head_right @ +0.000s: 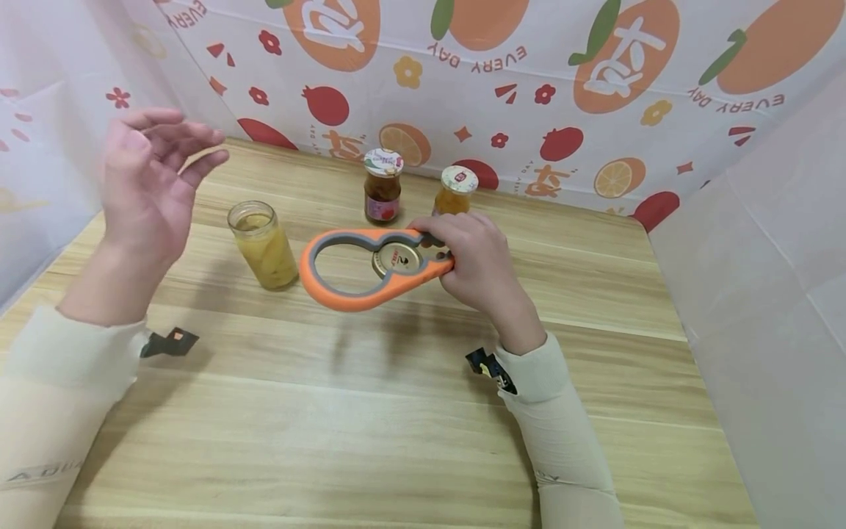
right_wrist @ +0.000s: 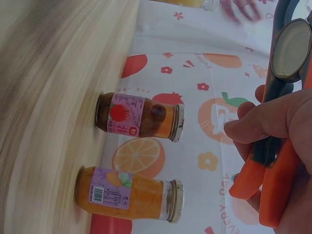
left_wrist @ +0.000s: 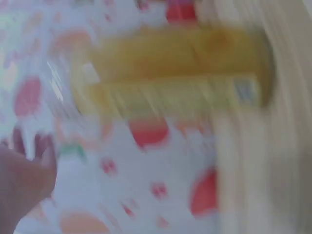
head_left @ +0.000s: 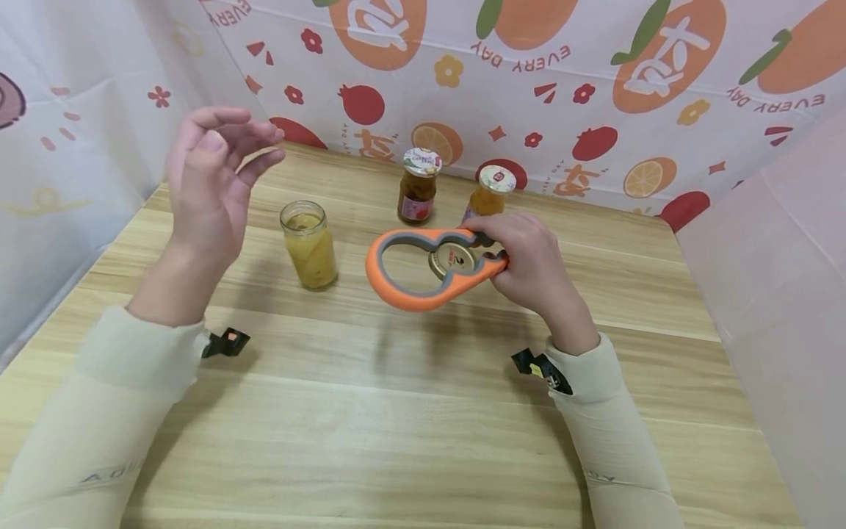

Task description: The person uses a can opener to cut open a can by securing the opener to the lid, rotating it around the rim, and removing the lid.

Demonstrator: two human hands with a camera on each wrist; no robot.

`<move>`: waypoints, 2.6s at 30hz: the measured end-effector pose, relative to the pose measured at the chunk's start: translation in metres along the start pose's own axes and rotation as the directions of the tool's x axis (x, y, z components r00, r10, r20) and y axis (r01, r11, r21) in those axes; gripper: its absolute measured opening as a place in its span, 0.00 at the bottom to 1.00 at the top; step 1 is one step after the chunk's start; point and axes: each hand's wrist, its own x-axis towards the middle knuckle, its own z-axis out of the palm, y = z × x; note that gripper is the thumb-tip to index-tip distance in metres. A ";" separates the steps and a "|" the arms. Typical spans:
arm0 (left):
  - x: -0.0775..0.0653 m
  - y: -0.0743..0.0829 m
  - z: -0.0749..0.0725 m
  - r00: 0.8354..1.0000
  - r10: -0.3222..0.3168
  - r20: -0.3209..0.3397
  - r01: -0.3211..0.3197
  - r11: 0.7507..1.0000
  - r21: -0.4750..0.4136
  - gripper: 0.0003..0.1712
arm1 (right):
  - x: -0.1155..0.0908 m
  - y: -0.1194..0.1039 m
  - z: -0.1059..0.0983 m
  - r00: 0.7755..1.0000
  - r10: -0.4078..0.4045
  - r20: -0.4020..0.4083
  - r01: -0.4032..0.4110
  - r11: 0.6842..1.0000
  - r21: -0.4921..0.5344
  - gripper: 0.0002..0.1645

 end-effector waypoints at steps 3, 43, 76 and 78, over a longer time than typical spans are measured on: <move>-0.016 0.010 0.030 0.996 0.093 0.011 -0.092 0.996 -0.017 0.17 | 0.000 -0.001 0.000 1.000 -0.013 -0.011 0.014 1.000 0.013 0.29; -0.105 -0.058 0.071 0.622 -0.671 0.405 0.782 0.561 -0.272 0.51 | 0.003 -0.020 0.015 0.991 -0.124 -0.047 0.127 0.990 0.056 0.23; -0.103 -0.073 0.063 0.608 -0.569 0.554 0.757 0.626 -0.188 0.39 | 0.004 -0.025 0.014 0.987 -0.148 -0.066 0.153 0.985 0.073 0.18; -0.102 -0.074 0.063 0.603 -0.574 0.554 0.751 0.642 -0.152 0.39 | 0.004 -0.024 0.012 0.987 -0.145 -0.075 0.151 0.985 0.078 0.20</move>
